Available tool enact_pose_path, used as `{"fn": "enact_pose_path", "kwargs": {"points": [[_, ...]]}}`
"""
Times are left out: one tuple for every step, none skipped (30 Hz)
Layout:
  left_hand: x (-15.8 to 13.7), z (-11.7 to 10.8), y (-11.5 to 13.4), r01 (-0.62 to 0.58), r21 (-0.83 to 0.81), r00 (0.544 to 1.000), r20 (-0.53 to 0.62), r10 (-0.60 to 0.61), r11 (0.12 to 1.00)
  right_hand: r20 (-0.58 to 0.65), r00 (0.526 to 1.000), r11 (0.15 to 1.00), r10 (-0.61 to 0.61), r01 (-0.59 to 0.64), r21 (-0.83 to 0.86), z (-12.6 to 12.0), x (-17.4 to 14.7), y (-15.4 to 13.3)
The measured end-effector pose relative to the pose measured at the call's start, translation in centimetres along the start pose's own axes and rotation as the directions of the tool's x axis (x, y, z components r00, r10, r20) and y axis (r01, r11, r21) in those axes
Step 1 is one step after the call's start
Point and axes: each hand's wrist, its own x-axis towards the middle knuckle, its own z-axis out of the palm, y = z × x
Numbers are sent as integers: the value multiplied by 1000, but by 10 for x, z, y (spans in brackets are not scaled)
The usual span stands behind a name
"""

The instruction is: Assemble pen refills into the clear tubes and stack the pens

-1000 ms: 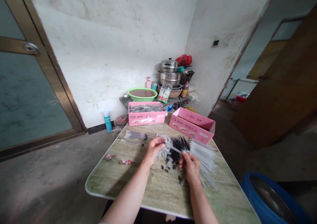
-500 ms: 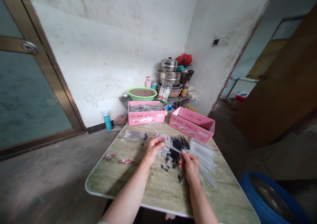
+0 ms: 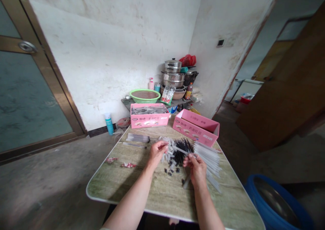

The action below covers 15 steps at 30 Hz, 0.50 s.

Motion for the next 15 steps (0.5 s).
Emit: {"fn": "enact_pose_path", "kwargs": {"points": [[1, 0, -1, -14, 40, 1000, -25, 15, 999, -2, 1000, 1000, -1, 1, -1, 0, 0, 0], [2, -1, -3, -25, 78, 998, -50, 29, 997, -2, 1000, 1000, 0, 0, -4, -1, 1, 1], [3, -2, -4, -34, 109, 997, -69, 42, 993, -2, 1000, 1000, 0, 0, -7, -1, 1, 1], [4, -3, -6, -41, 132, 995, -86, 53, 990, -2, 1000, 1000, 0, 0, -10, -1, 1, 1], [5, -4, -7, -49, 149, 992, -106, 65, 988, -2, 1000, 1000, 0, 0, -13, -1, 0, 1], [6, -5, -8, -56, 164, 989, -129, 78, 985, -2, 1000, 1000, 0, 0, -15, 0, 0, 1], [6, -7, -9, -62, 177, 984, -154, 89, 982, -2, 1000, 1000, -1, 1, -18, 0, 0, 1], [7, -8, -10, -68, 190, 979, -178, 103, 979, -5, 1000, 1000, -2, 2, -21, -1, 0, 1], [8, -10, -11, -79, 210, 973, -198, 121, 975, -15, 1000, 1000, -7, 6, -23, -1, 1, 1], [8, -11, -11, -93, 241, 967, -208, 145, 966, -31, 999, 1000, -13, 12, -24, -2, 1, 1], [8, -12, -12, -112, 285, 964, -202, 173, 952, -51, 998, 1000, -21, 20, -22, -2, 2, 2], [7, -12, -12, -133, 334, 963, -177, 201, 933, -73, 997, 999, -30, 28, -18, -3, 3, 3], [7, -12, -12, -157, 384, 964, -139, 225, 910, -95, 995, 999, -39, 38, -12, -4, 4, 3], [5, -11, -11, -183, 427, 965, -93, 245, 886, -113, 992, 999, -47, 47, -4, -5, 4, 4], [4, -9, -10, -211, 463, 965, -42, 259, 861, -126, 990, 998, -56, 57, 4, -6, 5, 4]]}}
